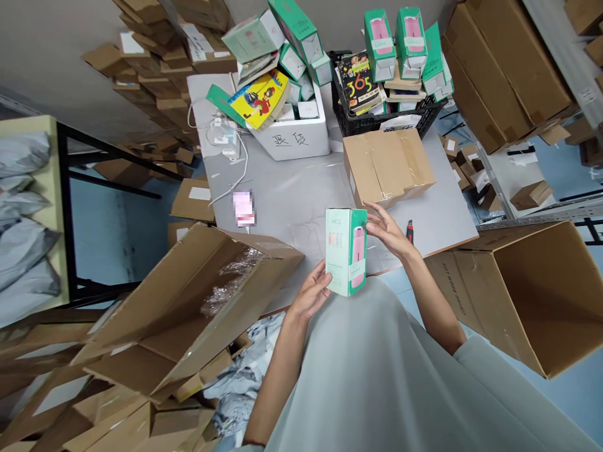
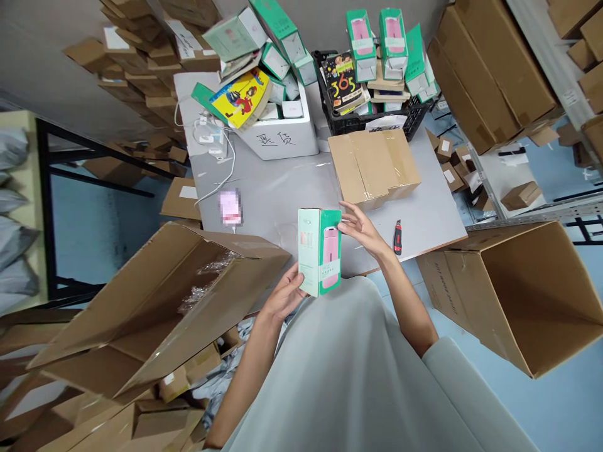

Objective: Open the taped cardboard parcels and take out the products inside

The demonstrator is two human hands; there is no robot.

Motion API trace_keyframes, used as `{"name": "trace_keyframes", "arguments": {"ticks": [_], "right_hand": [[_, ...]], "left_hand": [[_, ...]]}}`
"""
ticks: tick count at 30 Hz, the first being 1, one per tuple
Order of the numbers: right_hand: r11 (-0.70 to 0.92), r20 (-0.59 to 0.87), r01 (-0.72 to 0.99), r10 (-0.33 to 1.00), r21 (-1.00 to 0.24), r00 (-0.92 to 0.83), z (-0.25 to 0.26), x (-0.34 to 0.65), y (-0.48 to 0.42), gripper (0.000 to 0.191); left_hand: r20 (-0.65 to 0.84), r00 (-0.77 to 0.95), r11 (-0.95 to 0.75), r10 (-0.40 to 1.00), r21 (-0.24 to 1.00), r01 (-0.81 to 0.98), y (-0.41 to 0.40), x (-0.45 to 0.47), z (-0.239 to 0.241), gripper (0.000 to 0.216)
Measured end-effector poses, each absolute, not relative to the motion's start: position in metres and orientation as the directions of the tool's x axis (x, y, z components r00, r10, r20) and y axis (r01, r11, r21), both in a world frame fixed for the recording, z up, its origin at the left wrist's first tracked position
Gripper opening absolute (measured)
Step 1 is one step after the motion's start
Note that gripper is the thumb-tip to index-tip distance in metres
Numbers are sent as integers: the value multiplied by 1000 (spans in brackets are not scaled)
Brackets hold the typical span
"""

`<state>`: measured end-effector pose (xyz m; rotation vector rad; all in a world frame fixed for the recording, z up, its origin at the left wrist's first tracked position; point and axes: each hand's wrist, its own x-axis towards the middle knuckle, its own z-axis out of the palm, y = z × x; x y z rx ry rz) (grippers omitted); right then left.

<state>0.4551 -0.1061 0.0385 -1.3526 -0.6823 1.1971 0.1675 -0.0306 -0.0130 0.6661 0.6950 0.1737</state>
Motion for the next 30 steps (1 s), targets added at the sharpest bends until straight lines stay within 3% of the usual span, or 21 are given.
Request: {"name": "trace_keyframes", "arguments": {"ticks": [4, 11, 17, 26, 30], "right_hand": [[-185, -246, -239, 934, -953, 259, 43, 454, -104, 73], [-261, -273, -87, 873, -962, 404, 40, 443, -94, 62], [-284, -293, -80, 883, -956, 368, 28, 452, -96, 64], [-249, -306, -319, 941, -915, 144, 34, 454, -97, 72], [-246, -319, -246, 890, -938, 325, 23, 449, -92, 67]], "left_hand": [[-523, 813, 808, 256, 577, 116, -32, 164, -15, 86], [-514, 725, 624, 459, 767, 149, -35, 184, -13, 109], [-539, 751, 703, 382, 697, 143, -37, 185, -7, 97], [-508, 840, 813, 190, 561, 156, -36, 173, -13, 92], [-520, 780, 723, 348, 679, 130, -35, 183, -14, 103]]}}
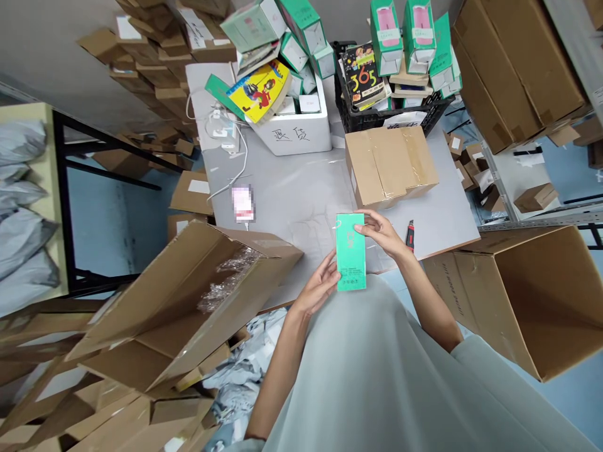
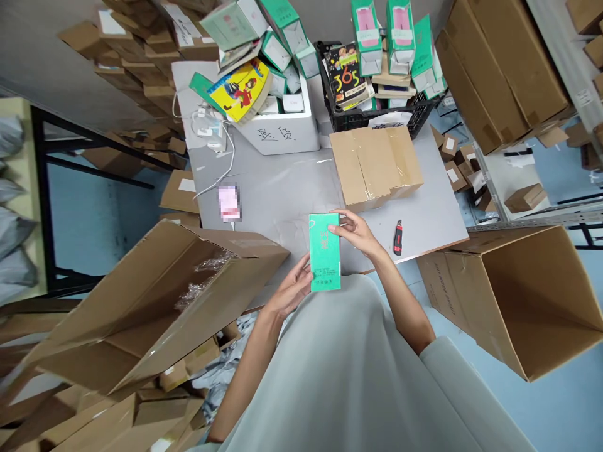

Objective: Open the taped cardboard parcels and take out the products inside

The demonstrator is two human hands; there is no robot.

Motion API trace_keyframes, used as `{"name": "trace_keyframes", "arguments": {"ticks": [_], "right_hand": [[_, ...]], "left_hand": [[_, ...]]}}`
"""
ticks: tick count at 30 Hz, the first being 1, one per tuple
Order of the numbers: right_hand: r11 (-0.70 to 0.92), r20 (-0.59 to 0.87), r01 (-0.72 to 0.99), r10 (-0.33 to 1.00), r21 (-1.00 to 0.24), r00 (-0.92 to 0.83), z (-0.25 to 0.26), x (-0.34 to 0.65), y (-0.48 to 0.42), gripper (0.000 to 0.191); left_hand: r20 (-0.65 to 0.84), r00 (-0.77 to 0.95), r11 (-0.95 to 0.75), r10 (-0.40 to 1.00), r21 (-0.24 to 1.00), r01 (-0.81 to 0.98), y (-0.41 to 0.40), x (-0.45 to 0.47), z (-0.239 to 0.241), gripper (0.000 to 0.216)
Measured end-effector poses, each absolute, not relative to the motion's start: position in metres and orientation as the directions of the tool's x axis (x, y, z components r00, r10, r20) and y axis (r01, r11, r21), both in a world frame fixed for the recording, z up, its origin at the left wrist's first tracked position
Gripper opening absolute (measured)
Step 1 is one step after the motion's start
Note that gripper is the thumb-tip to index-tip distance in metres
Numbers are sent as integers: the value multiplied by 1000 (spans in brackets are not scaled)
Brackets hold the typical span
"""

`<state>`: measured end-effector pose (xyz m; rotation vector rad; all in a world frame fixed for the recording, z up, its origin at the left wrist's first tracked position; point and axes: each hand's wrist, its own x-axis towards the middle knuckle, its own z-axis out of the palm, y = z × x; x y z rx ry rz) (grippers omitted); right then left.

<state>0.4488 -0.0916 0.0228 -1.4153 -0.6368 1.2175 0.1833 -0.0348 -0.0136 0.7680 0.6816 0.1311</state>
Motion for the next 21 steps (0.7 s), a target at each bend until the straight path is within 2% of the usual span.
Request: {"name": "trace_keyframes", "arguments": {"ticks": [3, 7, 9, 12, 15, 17, 19, 21], "right_hand": [[-264, -330, -207, 844, -942, 423, 14, 447, -90, 68], [-272, -326, -184, 838, -945, 437, 13, 448, -91, 68], [-275, -319, -164, 849, -947, 421, 18, 450, -92, 68], [-265, -315, -184, 884, -947, 347, 29, 456, -96, 65], [-232, -283, -221, 928, -947, 241, 41, 461, -99, 65], [-207, -253, -214, 944, -955, 214, 46, 462, -100, 65], [-205, -246, -188, 941, -961, 232, 47, 461, -101, 65], [-232, -266, -150, 925, -961, 273, 44, 459, -101, 65]], "left_hand": [[-497, 731, 594, 467, 789, 158, -34, 194, -11, 105], [-483, 723, 561, 495, 812, 158, -36, 196, -11, 99], [-510, 710, 602, 486, 784, 150, -37, 192, -14, 96], [-551, 737, 731, 392, 673, 115, -39, 181, -19, 91], [-520, 810, 827, 271, 556, 80, -40, 172, -20, 85], [-497, 837, 840, 229, 536, 88, -38, 171, -17, 85], [-502, 829, 803, 246, 585, 116, -36, 173, -13, 86], [-518, 792, 724, 322, 674, 147, -33, 178, -8, 89]]}}
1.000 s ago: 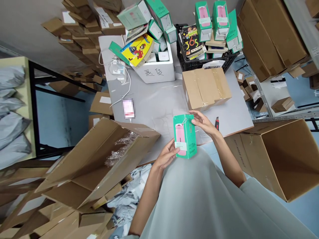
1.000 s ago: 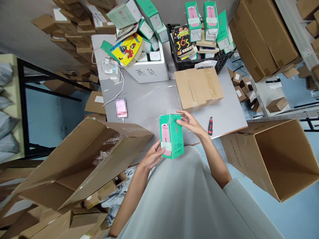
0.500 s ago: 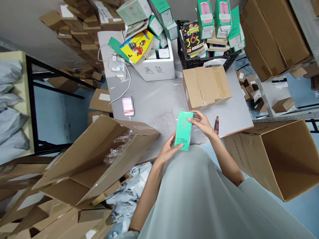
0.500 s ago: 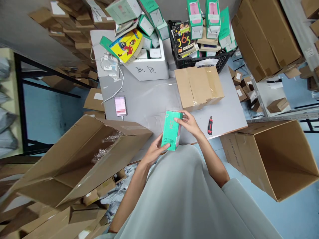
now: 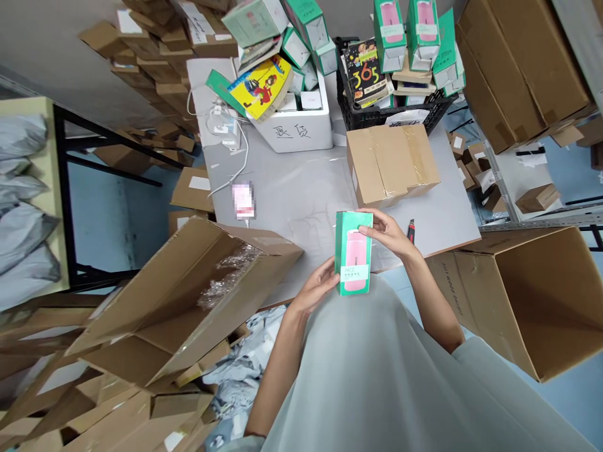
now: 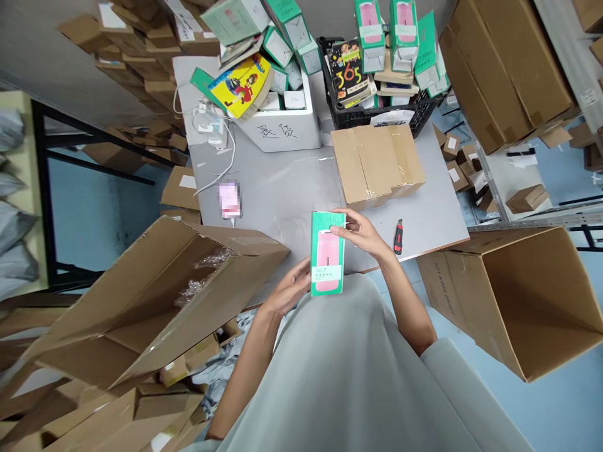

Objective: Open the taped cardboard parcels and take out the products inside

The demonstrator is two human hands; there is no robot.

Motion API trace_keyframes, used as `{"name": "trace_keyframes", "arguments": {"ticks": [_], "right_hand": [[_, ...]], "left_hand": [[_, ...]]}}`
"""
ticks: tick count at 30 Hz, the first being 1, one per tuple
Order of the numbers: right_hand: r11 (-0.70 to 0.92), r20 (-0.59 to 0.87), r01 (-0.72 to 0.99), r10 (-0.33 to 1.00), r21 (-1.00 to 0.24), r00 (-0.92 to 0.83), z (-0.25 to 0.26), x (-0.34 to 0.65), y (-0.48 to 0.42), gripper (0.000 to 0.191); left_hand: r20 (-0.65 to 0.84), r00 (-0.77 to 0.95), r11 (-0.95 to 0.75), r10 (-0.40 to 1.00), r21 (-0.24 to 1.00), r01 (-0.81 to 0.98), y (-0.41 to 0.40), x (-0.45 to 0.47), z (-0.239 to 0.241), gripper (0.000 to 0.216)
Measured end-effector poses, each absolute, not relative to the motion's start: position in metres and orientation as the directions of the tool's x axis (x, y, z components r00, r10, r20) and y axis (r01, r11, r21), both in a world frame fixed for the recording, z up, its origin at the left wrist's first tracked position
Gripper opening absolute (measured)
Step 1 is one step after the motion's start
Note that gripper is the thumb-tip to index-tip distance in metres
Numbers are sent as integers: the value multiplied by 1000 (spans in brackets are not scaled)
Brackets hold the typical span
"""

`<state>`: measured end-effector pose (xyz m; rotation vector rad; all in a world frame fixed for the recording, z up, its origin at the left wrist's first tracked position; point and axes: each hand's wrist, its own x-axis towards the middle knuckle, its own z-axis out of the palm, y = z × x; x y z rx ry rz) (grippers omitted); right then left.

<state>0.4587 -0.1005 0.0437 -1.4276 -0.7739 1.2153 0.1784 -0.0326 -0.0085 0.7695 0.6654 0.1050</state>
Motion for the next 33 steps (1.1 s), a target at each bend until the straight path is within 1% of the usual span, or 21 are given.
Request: {"name": "trace_keyframes", "arguments": {"ticks": [3, 6, 10, 14, 17, 19, 21, 24, 26, 29, 33], "right_hand": [[-278, -299, -108, 886, -954, 354, 36, 455, -100, 67], [-300, -318, -107, 858, -948, 403, 29, 452, -100, 68], [-291, -314, -117, 875, -949, 369, 28, 456, -102, 70], [-258, -293, -167, 923, -952, 248, 39, 463, -104, 78], [-209, -244, -196, 954, -958, 177, 48, 463, -103, 81], [-198, -230, -185, 957, -963, 175, 50, 460, -100, 77], [-223, -249, -137, 942, -965, 223, 47, 456, -96, 71], [-283, -283, -53, 890, -958, 356, 35, 449, -91, 68], [-309, -295, -33, 863, -950, 409, 27, 445, -89, 68], [-329, -313, -35, 855, -944, 413, 21, 442, -88, 67], [-355, -349, -53, 861, -933, 370, 24, 446, -92, 66]], "left_hand": [[-509, 743, 600, 434, 779, 183, -29, 186, -3, 99], [-502, 734, 565, 458, 802, 195, -29, 190, 2, 102], [-517, 735, 643, 438, 752, 145, -33, 185, 1, 95], [-504, 786, 767, 358, 639, 60, -34, 171, -10, 82], [-483, 835, 813, 264, 577, 77, -33, 164, -13, 84], [-489, 836, 802, 249, 587, 105, -33, 166, -12, 87], [-507, 805, 761, 308, 639, 111, -34, 173, -11, 90], [-525, 724, 664, 448, 738, 124, -37, 185, -14, 101], [-537, 688, 622, 487, 767, 159, -39, 189, -18, 104], [-563, 675, 628, 478, 756, 185, -43, 189, -22, 105], [-581, 682, 666, 444, 723, 183, -43, 186, -18, 101]]}}
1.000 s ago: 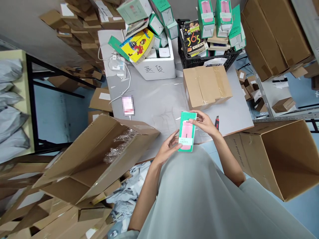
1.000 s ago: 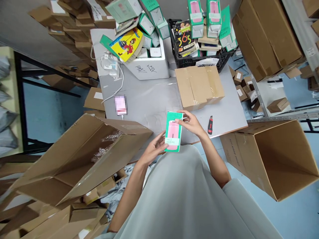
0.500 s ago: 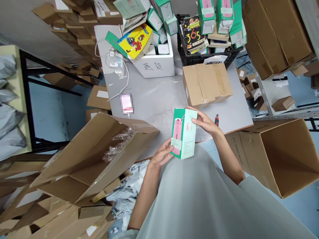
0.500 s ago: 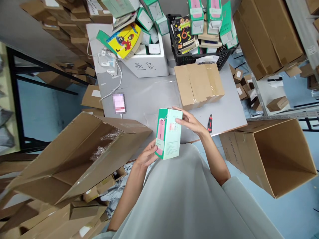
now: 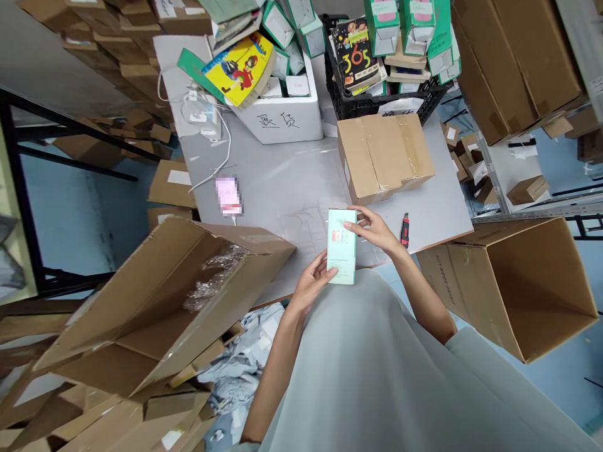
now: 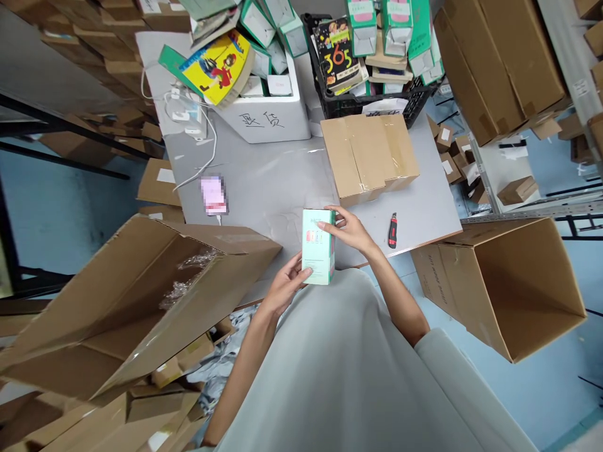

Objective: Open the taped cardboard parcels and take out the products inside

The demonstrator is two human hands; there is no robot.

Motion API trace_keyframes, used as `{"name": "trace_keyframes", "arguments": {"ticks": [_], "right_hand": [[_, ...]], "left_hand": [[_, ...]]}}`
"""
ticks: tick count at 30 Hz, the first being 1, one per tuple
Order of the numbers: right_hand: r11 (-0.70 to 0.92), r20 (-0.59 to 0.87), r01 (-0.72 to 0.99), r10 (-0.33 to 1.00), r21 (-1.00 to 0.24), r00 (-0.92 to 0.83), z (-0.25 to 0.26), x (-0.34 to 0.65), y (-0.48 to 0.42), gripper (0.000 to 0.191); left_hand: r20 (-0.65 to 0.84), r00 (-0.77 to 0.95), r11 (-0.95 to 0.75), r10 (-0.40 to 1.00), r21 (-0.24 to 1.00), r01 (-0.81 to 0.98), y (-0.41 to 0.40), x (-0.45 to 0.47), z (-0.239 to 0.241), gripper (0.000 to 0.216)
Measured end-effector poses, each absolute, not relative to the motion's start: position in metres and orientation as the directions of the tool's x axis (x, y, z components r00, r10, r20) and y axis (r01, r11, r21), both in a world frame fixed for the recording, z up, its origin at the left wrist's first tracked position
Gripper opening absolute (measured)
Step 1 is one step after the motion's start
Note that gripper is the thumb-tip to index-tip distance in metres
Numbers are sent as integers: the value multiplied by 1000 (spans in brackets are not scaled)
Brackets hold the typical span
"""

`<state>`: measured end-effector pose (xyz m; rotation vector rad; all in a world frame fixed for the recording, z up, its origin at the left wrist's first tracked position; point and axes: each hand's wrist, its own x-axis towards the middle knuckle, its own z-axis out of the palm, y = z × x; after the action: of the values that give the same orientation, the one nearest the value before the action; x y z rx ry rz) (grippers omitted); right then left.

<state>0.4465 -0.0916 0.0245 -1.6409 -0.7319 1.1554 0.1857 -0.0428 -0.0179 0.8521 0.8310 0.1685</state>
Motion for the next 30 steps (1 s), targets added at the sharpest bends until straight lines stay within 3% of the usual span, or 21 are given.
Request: {"name": "trace_keyframes", "arguments": {"ticks": [4, 8, 11, 15, 19, 25, 30], "right_hand": [[-327, -348, -117, 886, -938, 306, 27, 457, -97, 68], [-265, -311, -214, 925, -940, 217, 28, 460, -98, 72], [-268, -313, -262, 938, -927, 148, 30, 454, -96, 69], [-303, -349, -253, 922, -919, 166, 26, 448, -92, 66], [-226, -257, -149, 936, -963, 242, 15, 448, -91, 62], [-224, -234, -72, 955, -972, 182, 26, 446, -98, 62], [-124, -56, 298, 972, -946, 227, 64, 417, -129, 38]], "left_hand": [[-595, 699, 747, 397, 652, 131, -39, 179, -18, 87], [-587, 765, 872, 264, 485, 72, -35, 162, -30, 65], [-574, 801, 898, 172, 425, 112, -32, 155, -34, 60], [-588, 772, 829, 242, 538, 150, -31, 167, -24, 70], [-604, 727, 702, 327, 670, 241, -30, 184, -15, 85], [-604, 740, 636, 295, 702, 320, -20, 188, -19, 90], [-516, 687, 538, 512, 816, 212, -2, 197, -19, 98]]}}
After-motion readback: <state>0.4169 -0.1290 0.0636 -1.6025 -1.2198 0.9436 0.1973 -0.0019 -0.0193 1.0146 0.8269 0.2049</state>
